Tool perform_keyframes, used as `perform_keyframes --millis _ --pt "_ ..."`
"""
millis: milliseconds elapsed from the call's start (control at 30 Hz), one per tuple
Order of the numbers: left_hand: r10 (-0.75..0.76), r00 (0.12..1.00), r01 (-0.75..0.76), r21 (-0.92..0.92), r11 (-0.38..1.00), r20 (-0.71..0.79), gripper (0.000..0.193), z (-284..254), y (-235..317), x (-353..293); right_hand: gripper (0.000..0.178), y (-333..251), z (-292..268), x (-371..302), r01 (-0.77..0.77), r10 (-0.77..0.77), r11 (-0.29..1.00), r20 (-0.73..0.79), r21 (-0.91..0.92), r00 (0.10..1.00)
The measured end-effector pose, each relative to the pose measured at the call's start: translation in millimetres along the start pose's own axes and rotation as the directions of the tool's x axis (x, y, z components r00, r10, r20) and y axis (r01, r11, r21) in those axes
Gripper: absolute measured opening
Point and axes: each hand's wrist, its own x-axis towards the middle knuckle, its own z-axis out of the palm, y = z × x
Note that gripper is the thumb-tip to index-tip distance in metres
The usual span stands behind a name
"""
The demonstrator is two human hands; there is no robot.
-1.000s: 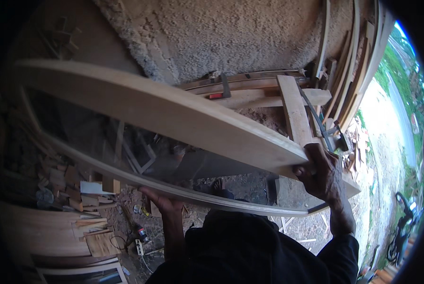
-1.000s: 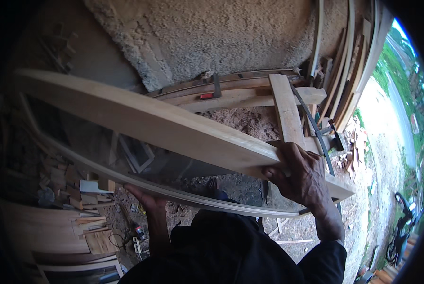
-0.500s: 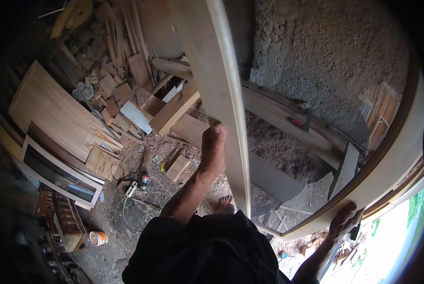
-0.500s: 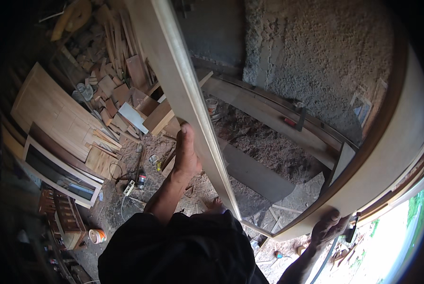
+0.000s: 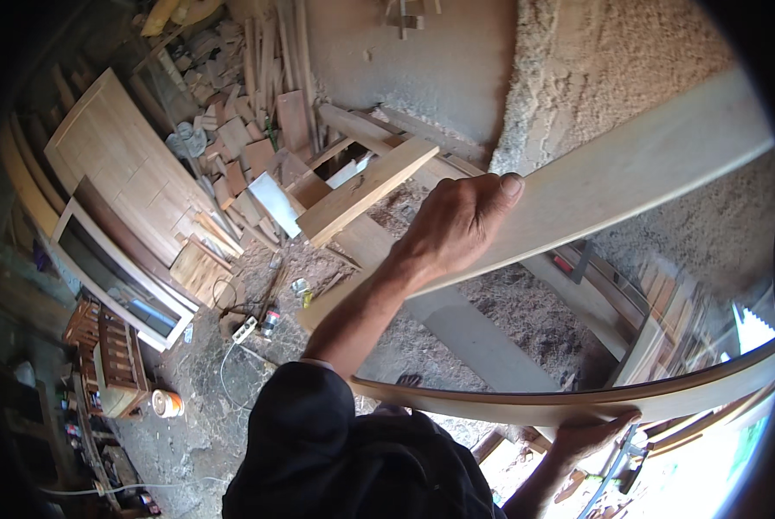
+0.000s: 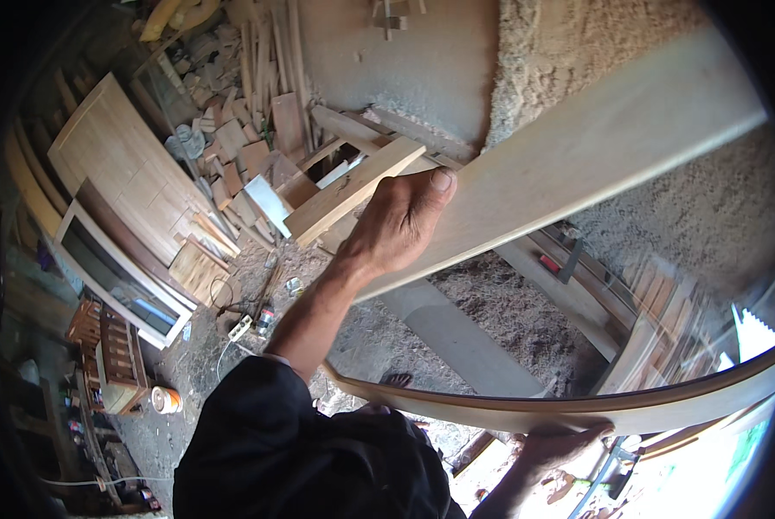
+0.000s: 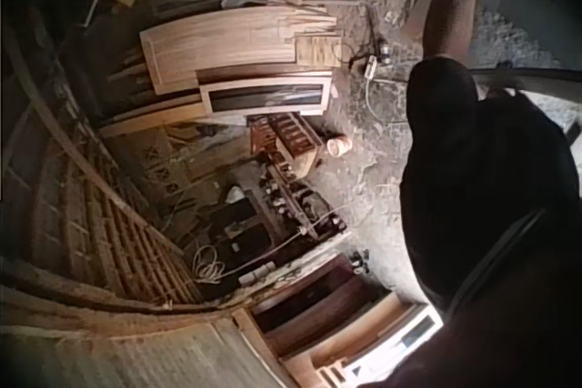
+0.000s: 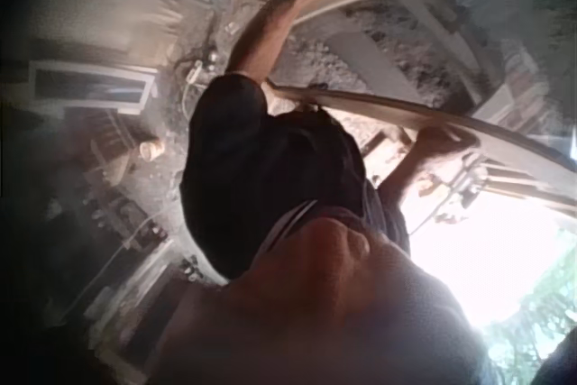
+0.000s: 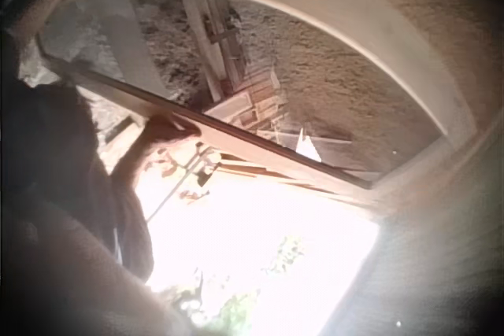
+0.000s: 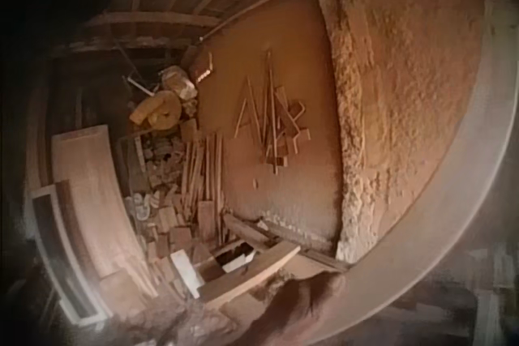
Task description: The person assembles a wooden frame by positioning it against a wall, securing it with clamps, and hammering nails into the joints. They repeatedly adjust the clamps and strike the nails to fasten the frame components together.
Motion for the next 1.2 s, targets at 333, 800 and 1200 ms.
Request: perform_keyframes --millis 333,800,1200 --pt "0.214 0.901 -0.268 0.097 0.958 0.378 0.081 120.8 -58.3 99.7 0.043 21.8 -30.7 -25.4 -0.678 0.889 -0.025 0.326 0.734 0.321" --pt "-0.265 0.391 -0.278 0.387 0.879 0.882 0.108 326.6 -190.8 192.8 0.053 25.0 55.8 -143.7 -0.852 0.949 -0.264 0.282 0.453 -0.144" --pt "-0.158 0.231 -0.332 0.231 0.915 0.96 0.109 405.5 -218.7 211.3 0.063 68.8 110.6 -166.6 -0.863 0.984 -0.148 -0.016 0.484 -0.178"
